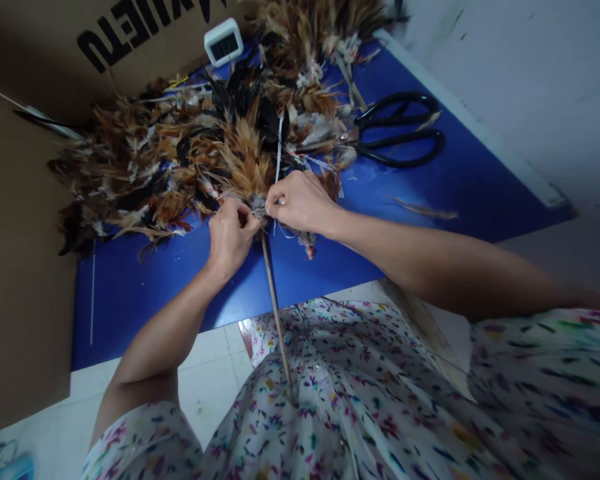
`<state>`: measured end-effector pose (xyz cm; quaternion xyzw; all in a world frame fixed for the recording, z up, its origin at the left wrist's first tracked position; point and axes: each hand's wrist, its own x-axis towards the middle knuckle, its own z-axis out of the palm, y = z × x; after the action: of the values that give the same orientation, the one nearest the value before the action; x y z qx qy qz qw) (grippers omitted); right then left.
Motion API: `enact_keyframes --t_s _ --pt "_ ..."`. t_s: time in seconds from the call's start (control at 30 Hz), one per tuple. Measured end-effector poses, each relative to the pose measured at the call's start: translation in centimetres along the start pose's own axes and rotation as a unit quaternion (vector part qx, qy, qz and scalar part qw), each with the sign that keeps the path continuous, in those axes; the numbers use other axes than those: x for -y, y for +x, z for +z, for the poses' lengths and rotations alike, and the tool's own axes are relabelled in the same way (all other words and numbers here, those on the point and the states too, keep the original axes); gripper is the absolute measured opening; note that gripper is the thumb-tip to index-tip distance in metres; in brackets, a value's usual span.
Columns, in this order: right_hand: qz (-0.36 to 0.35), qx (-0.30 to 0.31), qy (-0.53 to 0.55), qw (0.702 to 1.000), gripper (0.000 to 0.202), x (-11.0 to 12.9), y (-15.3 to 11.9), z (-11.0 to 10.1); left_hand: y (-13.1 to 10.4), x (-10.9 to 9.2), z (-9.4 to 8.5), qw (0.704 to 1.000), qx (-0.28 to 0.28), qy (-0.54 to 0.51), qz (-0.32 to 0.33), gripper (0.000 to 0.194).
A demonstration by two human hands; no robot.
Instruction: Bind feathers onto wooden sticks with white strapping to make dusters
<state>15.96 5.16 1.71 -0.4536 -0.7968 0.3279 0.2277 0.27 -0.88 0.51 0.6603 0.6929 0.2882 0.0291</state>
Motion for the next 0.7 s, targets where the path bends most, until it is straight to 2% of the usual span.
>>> enact_keyframes --t_s 0.37,0.5,0.7 --pt "0.003 -0.002 -0.029 1.000 0.019 0.0 0.1 -0.1 -0.1 0.3 0.0 1.000 0.004 -0.015 0.003 0.009" --pt "0.012 0.010 -0.024 1.000 0.019 0.1 0.2 -0.4 0.1 0.4 -0.6 0.998 0.043 -0.046 0.004 0.005" --pt "0.024 0.050 -0.001 0.998 0.019 0.7 0.1 -1.2 0.4 1.0 -1.0 0.973 0.120 -0.184 -0.068 0.002"
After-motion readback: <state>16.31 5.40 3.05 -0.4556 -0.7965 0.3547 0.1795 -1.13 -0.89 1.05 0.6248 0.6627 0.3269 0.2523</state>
